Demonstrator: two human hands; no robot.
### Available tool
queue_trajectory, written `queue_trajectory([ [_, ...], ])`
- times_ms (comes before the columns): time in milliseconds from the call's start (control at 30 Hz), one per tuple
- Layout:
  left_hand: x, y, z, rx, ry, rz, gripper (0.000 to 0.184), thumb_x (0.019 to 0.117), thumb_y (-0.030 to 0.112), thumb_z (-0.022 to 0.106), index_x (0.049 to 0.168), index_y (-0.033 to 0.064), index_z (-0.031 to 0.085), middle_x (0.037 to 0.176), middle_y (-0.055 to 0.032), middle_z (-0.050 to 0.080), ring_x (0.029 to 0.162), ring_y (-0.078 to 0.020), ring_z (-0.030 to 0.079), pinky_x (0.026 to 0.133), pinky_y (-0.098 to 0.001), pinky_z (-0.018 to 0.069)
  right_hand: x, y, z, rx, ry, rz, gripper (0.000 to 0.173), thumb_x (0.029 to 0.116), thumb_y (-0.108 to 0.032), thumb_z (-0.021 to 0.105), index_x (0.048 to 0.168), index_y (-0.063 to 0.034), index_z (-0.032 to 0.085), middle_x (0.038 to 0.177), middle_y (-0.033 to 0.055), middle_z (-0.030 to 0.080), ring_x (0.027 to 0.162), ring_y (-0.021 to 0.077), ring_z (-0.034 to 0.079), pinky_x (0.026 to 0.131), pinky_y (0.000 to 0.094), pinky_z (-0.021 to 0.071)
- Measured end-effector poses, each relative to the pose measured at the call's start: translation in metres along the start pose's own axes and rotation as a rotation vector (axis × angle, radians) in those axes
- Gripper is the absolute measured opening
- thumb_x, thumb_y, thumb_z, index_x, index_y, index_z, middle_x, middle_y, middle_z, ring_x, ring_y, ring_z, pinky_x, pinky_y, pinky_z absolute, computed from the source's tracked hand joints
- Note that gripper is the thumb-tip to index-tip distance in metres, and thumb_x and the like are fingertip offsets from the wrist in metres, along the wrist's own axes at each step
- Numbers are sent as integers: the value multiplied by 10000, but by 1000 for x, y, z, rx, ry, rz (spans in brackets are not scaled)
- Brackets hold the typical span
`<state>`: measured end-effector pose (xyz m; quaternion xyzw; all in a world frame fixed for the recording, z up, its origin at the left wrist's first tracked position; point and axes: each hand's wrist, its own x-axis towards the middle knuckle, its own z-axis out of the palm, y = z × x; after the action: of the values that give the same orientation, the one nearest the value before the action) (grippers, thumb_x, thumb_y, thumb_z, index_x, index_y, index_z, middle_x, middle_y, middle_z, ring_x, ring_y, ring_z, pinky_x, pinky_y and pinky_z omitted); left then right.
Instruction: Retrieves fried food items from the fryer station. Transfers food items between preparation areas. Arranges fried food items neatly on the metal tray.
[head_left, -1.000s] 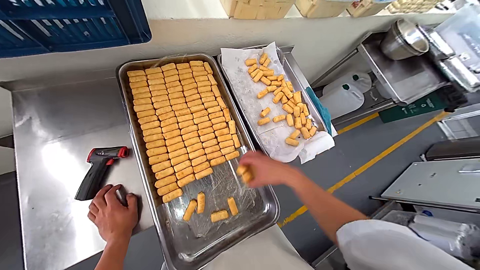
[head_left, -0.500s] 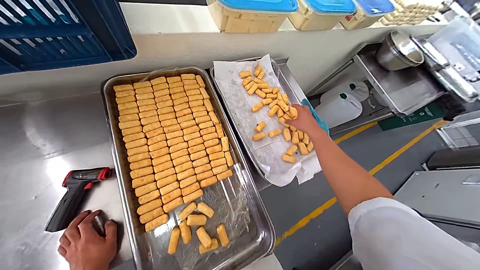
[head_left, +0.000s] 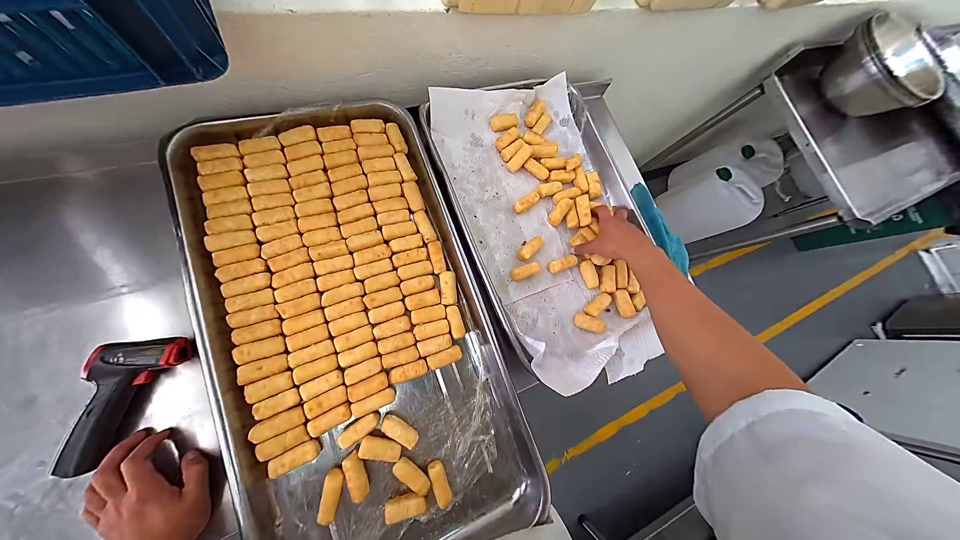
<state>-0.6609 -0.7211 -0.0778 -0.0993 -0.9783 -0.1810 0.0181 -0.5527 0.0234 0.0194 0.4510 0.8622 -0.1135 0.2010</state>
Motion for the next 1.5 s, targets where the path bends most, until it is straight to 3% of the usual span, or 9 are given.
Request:
queue_trajectory([
  [333, 6, 14, -5, 4, 21, -8, 624, 910, 391, 438, 1322, -58, 575, 1470, -316, 481, 1392, -532, 410, 1134, -682, 268, -1, 7, 12, -38, -65, -133, 997, 702, -334, 945, 1519, -66, 441, 1501, 472, 295, 1246, 689, 440, 923, 832, 395],
  [500, 4, 7, -5, 4, 1, -36, 530, 938, 367, 467, 1325, 30, 601, 1490, -232, 494, 1394, -464, 432, 1124, -661, 309, -14, 27, -13, 417, -68, -201, 724, 863, -118, 794, 1470, 15, 421, 1324, 367, 544, 1164, 507, 574, 958, 677, 477],
  [667, 5, 11, -8, -17, 12, -17, 494, 944, 374, 478, 1309, 71, 619, 1474, -202, 520, 1381, -444, 448, 1101, -643, 329, -140, -32, -28, 524, -70, -411, 735, 811, 26, 771, 1461, -41, 431, 1270, 316, 571, 1126, 434, 594, 931, 644, 495],
  [733, 5, 12, -10, -21, -4, -16, 491, 950, 370, 480, 1315, 72, 616, 1478, -209, 511, 1382, -444, 446, 1107, -638, 327, -220, -76, 4, 434, -215, -557, 832, 717, 22, 853, 1445, -64, 461, 1177, 241, 636, 1009, 347, 666, 853, 555, 574],
  [833, 4, 10, -10, -26, 1, 5, 473, 952, 363, 487, 1297, 70, 624, 1466, -203, 520, 1369, -439, 457, 1099, -631, 337, -303, -131, 91, 77, -396, -660, 891, 651, -191, 979, 1420, -134, 531, 1402, 198, 515, 1156, 361, 620, 907, 553, 571],
  [1033, -7, 18, -39, -526, 57, -123, 394, 974, 146, 573, 1314, -52, 579, 1346, -262, 581, 1262, -384, 556, 1054, -551, 450, -362, -161, 153, -163, -239, -670, 814, 797, -297, 884, 1515, -211, 509, 1580, 212, 392, 1401, 448, 432, 1057, 630, 439],
  [1200, -69, 86, -75, -529, -368, 197, 344, 989, 167, 621, 1270, -31, 633, 1147, -189, 703, 1075, -309, 685, 958, -515, 556, -381, -205, 176, 22, -36, -748, 378, 973, -250, 695, 1276, -25, 670, 1241, 211, 647, 1210, 400, 601, 981, 570, 513],
  [1367, -85, 146, -56, 2, -677, 232, 725, 970, 589, 581, 1452, 51, 523, 1277, -222, 664, 1206, -394, 633, 1037, -601, 471, -375, -230, 205, -96, 9, -729, 313, 920, -160, 719, 1170, 21, 666, 1201, 218, 639, 1183, 395, 605, 959, 546, 508],
  [1500, -82, 170, -42, 105, -704, 232, 704, 966, 551, 608, 1424, 27, 502, 1342, -255, 593, 1209, -424, 610, 977, -606, 492, -382, -213, 195, 65, 66, -638, 351, 865, -206, 772, 1159, -30, 694, 1172, 185, 660, 1169, 371, 613, 954, 550, 514],
])
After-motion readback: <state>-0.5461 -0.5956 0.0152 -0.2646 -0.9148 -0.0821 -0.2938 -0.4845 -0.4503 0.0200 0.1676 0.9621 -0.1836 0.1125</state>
